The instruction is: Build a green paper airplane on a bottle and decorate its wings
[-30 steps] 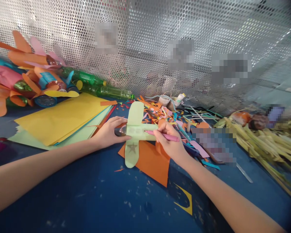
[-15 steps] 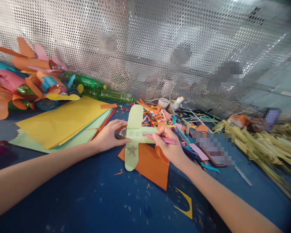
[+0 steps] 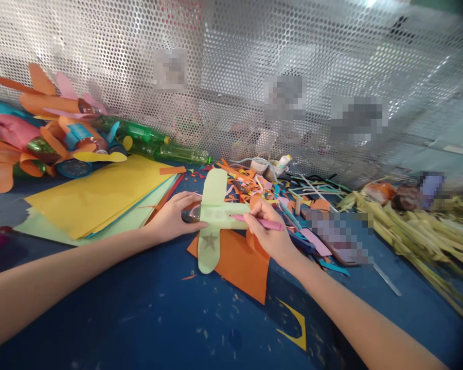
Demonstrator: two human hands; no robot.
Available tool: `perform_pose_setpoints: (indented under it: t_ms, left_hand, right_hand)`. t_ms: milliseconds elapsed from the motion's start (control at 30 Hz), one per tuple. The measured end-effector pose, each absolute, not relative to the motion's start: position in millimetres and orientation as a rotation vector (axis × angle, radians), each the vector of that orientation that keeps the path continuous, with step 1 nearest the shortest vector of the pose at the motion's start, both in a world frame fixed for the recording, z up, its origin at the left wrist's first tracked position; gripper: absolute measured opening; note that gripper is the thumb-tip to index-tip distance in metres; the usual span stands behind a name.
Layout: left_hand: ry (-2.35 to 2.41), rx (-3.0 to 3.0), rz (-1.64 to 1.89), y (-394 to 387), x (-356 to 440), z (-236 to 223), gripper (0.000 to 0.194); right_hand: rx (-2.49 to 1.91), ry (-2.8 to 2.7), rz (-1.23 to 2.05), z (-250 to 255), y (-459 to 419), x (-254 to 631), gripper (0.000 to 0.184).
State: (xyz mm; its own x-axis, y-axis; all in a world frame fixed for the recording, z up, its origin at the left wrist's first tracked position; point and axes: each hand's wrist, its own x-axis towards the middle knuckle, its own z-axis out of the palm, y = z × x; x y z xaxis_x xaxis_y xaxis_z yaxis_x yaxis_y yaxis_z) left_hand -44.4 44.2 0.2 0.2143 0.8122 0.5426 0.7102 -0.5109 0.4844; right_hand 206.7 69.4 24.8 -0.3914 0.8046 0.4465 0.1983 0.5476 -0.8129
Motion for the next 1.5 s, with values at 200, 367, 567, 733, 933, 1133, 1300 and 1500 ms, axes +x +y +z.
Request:
perform_pose_setpoints:
  t_ms: [200,367,567,733,933,1133,1300,1500]
  left_hand:
    - [1.455,2.340,1.176,44.1,-44.8,0.8,0.055]
    - [1.470,2.344,1.170,44.5,-45.1,0.3,0.055]
    - [1.461,2.357,1.168,44.0,-44.6,1.0,0.053]
    - [1.461,2.360,1.173,43.4,-44.2,1.4,0.054]
    - [1.452,2.357,1.183,44.0,-44.7,0.5,0.052]
    - [1.470,2.357,1.163,43.7,-44.8,1.7,0.054]
    - [1.472,2.344,1.158,43.4,-44.5,1.9,0.054]
    - [1.461,2.354,1.183,44.1,-44.1,0.5,0.054]
  right_hand:
    - [-0.817,-1.904,0.822,26.7,69.5,206.4,0.020]
    - [-0.826,-1.905,0.837,27.5,69.5,205.2,0.020]
    - [-0.851,-1.907,0.848,28.2,67.9,206.5,0.021]
    - [-0.872,-1.891,0.824,25.7,68.2,206.8,0.021]
    - [-0.892,-1.886,0.801,23.1,70.5,207.4,0.021]
    - [-0.866,-1.901,0.820,24.6,71.1,207.5,0.021]
    - [-0.853,-1.900,0.853,26.1,70.1,207.1,0.022]
    - [-0.883,-1.905,0.800,24.0,71.8,209.0,0.021]
